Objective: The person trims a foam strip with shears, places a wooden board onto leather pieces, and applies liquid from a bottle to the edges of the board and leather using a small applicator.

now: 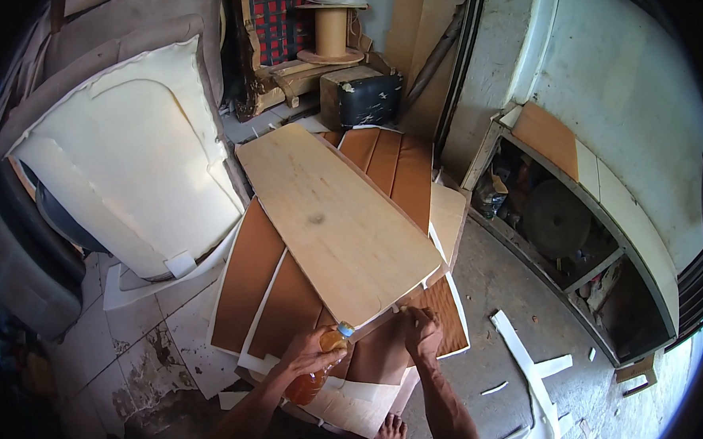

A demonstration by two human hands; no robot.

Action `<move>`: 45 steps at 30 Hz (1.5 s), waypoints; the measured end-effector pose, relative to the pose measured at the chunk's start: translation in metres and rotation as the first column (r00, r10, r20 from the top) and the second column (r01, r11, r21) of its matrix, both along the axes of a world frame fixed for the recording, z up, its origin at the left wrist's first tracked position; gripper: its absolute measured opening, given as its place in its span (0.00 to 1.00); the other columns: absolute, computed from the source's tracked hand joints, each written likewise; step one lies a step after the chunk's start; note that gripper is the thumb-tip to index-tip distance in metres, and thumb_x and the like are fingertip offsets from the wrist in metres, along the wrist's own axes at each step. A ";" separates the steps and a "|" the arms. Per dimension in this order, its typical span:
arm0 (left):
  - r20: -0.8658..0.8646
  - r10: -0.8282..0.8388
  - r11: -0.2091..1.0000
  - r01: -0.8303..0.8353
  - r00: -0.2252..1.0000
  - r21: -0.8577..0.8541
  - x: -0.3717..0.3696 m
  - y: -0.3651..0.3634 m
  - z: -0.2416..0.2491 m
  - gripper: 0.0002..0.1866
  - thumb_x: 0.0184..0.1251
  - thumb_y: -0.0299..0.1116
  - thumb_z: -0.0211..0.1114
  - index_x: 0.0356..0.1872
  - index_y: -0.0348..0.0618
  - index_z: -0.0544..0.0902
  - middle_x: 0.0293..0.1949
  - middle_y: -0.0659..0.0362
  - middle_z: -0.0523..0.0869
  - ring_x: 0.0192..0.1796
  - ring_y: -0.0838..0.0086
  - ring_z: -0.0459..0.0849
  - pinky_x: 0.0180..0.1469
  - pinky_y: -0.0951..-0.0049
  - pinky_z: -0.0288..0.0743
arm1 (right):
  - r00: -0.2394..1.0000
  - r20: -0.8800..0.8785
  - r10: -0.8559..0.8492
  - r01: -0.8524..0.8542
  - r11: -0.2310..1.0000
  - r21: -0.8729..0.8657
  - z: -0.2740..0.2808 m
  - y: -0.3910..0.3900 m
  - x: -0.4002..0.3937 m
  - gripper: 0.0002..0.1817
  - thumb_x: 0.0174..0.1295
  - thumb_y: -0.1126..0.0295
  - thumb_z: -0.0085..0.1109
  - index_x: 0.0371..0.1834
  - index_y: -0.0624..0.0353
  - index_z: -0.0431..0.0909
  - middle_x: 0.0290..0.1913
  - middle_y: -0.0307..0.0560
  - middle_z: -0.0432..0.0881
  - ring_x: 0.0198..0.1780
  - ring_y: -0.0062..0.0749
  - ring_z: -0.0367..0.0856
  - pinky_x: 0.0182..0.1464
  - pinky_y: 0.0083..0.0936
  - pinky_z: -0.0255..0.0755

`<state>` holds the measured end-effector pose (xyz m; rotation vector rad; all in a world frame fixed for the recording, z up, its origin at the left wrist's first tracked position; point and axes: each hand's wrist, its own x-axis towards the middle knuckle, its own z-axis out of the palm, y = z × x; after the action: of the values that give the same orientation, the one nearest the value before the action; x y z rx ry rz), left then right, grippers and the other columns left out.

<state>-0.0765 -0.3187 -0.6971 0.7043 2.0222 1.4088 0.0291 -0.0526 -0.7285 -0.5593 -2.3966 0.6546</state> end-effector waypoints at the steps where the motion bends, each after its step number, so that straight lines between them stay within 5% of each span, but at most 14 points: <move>1: 0.009 -0.002 1.000 0.002 1.000 -0.020 0.001 0.000 0.003 0.39 0.55 0.50 0.78 0.64 0.41 0.77 0.51 0.51 0.86 0.53 0.65 0.85 0.57 0.66 0.79 | 1.000 0.012 -0.006 0.007 0.999 -0.034 -0.002 -0.003 0.003 0.08 0.63 0.64 0.65 0.41 0.49 0.89 0.36 0.50 0.87 0.39 0.51 0.86 0.40 0.41 0.78; 2: 0.016 -0.007 0.999 0.008 1.000 -0.043 0.001 -0.001 0.011 0.39 0.55 0.50 0.79 0.64 0.40 0.77 0.51 0.51 0.86 0.53 0.65 0.85 0.58 0.66 0.79 | 1.000 -0.010 0.022 -0.023 0.982 -0.190 -0.008 -0.006 0.003 0.07 0.62 0.66 0.65 0.41 0.51 0.89 0.34 0.50 0.86 0.38 0.49 0.85 0.40 0.39 0.78; 19: -0.032 -0.014 0.997 0.012 0.999 -0.074 0.006 -0.003 0.019 0.38 0.54 0.55 0.77 0.63 0.44 0.78 0.48 0.49 0.88 0.51 0.59 0.88 0.56 0.63 0.81 | 0.960 -0.142 -0.243 0.211 0.956 -0.206 0.029 -0.011 0.003 0.12 0.60 0.67 0.68 0.44 0.60 0.88 0.43 0.57 0.87 0.44 0.46 0.87 0.42 0.37 0.79; 21: -0.032 -0.013 0.999 0.012 0.999 -0.036 0.007 0.002 0.019 0.38 0.54 0.56 0.76 0.63 0.44 0.78 0.47 0.48 0.88 0.51 0.58 0.88 0.55 0.63 0.81 | 0.995 -0.001 0.095 -0.095 0.995 0.039 0.036 -0.012 0.000 0.10 0.62 0.69 0.67 0.44 0.60 0.88 0.40 0.55 0.87 0.40 0.46 0.85 0.42 0.37 0.78; 23: -0.132 -0.082 0.981 0.057 0.988 -0.185 0.004 0.000 0.022 0.37 0.55 0.45 0.80 0.64 0.39 0.75 0.45 0.53 0.86 0.49 0.69 0.85 0.54 0.66 0.80 | 0.988 -0.117 0.099 -0.100 0.995 -0.006 0.046 -0.009 -0.003 0.08 0.63 0.71 0.65 0.43 0.60 0.88 0.37 0.54 0.86 0.38 0.46 0.84 0.43 0.38 0.77; 25: -0.093 -0.064 0.983 0.047 0.994 -0.176 0.007 -0.002 0.029 0.38 0.55 0.51 0.78 0.64 0.42 0.76 0.47 0.49 0.87 0.50 0.61 0.86 0.55 0.63 0.80 | 0.957 -0.219 -0.191 0.207 0.977 0.051 0.059 -0.018 0.001 0.07 0.63 0.73 0.64 0.40 0.60 0.88 0.33 0.53 0.85 0.36 0.46 0.83 0.42 0.39 0.76; 27: -0.065 -0.064 0.987 0.054 0.996 -0.152 0.009 0.002 0.043 0.39 0.54 0.58 0.75 0.64 0.46 0.78 0.48 0.45 0.88 0.52 0.53 0.88 0.56 0.60 0.81 | 0.999 0.000 0.037 -0.037 0.999 -0.004 0.029 -0.007 0.006 0.08 0.62 0.72 0.64 0.42 0.58 0.87 0.34 0.50 0.85 0.40 0.48 0.83 0.44 0.41 0.77; 29: 0.087 -0.025 0.984 0.040 0.996 -0.175 0.012 0.003 0.054 0.39 0.55 0.59 0.75 0.64 0.47 0.78 0.49 0.45 0.88 0.53 0.52 0.87 0.56 0.60 0.81 | 0.994 -0.102 0.041 -0.050 0.995 -0.090 0.009 -0.005 0.006 0.08 0.62 0.71 0.64 0.42 0.56 0.88 0.37 0.50 0.86 0.42 0.49 0.83 0.45 0.39 0.77; 33: -0.069 -0.041 0.985 0.029 0.997 -0.173 0.008 -0.001 0.040 0.39 0.55 0.59 0.75 0.64 0.47 0.78 0.49 0.46 0.88 0.52 0.53 0.87 0.56 0.61 0.81 | 0.975 -0.082 -0.208 0.211 0.977 0.022 0.043 -0.018 0.007 0.08 0.61 0.70 0.64 0.42 0.56 0.88 0.40 0.51 0.87 0.45 0.50 0.84 0.48 0.38 0.76; 35: 0.124 -0.025 0.977 0.051 0.992 -0.209 0.009 0.002 0.050 0.39 0.55 0.59 0.75 0.64 0.47 0.78 0.49 0.47 0.88 0.52 0.55 0.88 0.56 0.62 0.81 | 0.999 0.017 0.050 -0.052 0.985 0.166 -0.001 -0.005 0.005 0.08 0.62 0.71 0.64 0.42 0.55 0.88 0.40 0.49 0.88 0.41 0.48 0.83 0.47 0.37 0.75; 37: 0.042 -0.041 0.975 0.049 0.998 -0.216 0.005 0.003 0.046 0.39 0.55 0.57 0.75 0.65 0.46 0.77 0.49 0.47 0.88 0.53 0.56 0.88 0.56 0.62 0.81 | 0.994 -0.083 0.077 -0.066 0.989 0.131 0.039 -0.009 0.001 0.07 0.62 0.71 0.64 0.42 0.54 0.89 0.37 0.47 0.87 0.39 0.46 0.82 0.45 0.37 0.75; 39: -0.020 -0.058 0.969 0.051 0.998 -0.243 0.009 -0.003 0.043 0.39 0.55 0.56 0.76 0.65 0.46 0.77 0.50 0.48 0.88 0.53 0.57 0.88 0.56 0.62 0.81 | 0.972 -0.145 -0.185 0.200 0.975 0.099 0.067 -0.024 0.007 0.07 0.61 0.71 0.64 0.41 0.54 0.89 0.35 0.48 0.86 0.38 0.47 0.82 0.44 0.38 0.75; 41: -0.017 -0.046 0.985 0.042 0.999 -0.169 0.009 0.000 0.042 0.38 0.56 0.55 0.76 0.65 0.46 0.77 0.50 0.48 0.88 0.53 0.58 0.88 0.56 0.62 0.81 | 0.983 -0.148 0.106 -0.082 0.984 0.157 0.028 -0.014 0.008 0.06 0.61 0.72 0.65 0.39 0.55 0.89 0.34 0.48 0.86 0.40 0.45 0.82 0.41 0.37 0.76; 45: 0.018 -0.061 0.974 0.063 0.998 -0.216 0.005 -0.001 0.029 0.38 0.55 0.54 0.76 0.65 0.46 0.77 0.50 0.47 0.88 0.53 0.58 0.88 0.56 0.63 0.81 | 0.998 -0.037 0.048 -0.045 0.996 0.073 0.052 -0.033 0.009 0.07 0.60 0.72 0.64 0.40 0.54 0.88 0.38 0.47 0.87 0.42 0.46 0.83 0.43 0.38 0.77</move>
<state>-0.0719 -0.3201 -0.6682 0.6557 2.0863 1.1322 0.0379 -0.0856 -0.6762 -0.4573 -2.3925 0.5911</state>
